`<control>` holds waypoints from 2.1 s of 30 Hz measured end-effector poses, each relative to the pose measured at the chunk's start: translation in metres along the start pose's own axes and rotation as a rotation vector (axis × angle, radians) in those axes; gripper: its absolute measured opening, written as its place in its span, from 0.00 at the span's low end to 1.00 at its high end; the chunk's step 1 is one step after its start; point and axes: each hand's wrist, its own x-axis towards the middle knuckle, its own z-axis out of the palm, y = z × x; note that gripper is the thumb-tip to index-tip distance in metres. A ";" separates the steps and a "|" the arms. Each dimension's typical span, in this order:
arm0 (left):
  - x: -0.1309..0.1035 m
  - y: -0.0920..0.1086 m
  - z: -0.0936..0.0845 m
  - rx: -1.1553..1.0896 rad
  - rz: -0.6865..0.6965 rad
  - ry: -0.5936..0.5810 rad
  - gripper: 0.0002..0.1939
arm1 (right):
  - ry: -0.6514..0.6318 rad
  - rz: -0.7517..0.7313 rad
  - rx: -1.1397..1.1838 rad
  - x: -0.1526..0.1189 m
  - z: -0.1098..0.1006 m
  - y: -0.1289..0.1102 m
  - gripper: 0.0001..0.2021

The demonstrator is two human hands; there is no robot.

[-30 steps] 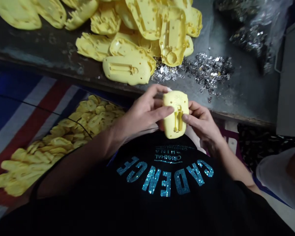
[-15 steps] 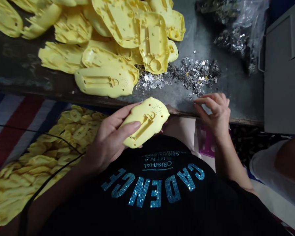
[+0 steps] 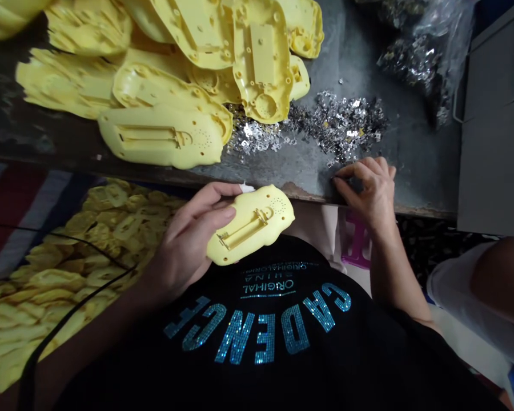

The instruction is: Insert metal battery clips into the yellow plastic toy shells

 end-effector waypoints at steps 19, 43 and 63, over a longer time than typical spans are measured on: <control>0.000 -0.011 0.025 0.046 0.053 -0.128 0.18 | -0.013 -0.199 0.732 -0.011 -0.025 -0.046 0.04; -0.015 -0.021 0.024 0.128 0.168 -0.155 0.15 | -0.059 -0.448 0.637 -0.026 -0.040 -0.078 0.08; -0.020 -0.013 0.027 0.218 0.178 -0.170 0.15 | -0.129 -0.528 0.165 -0.034 -0.053 -0.087 0.10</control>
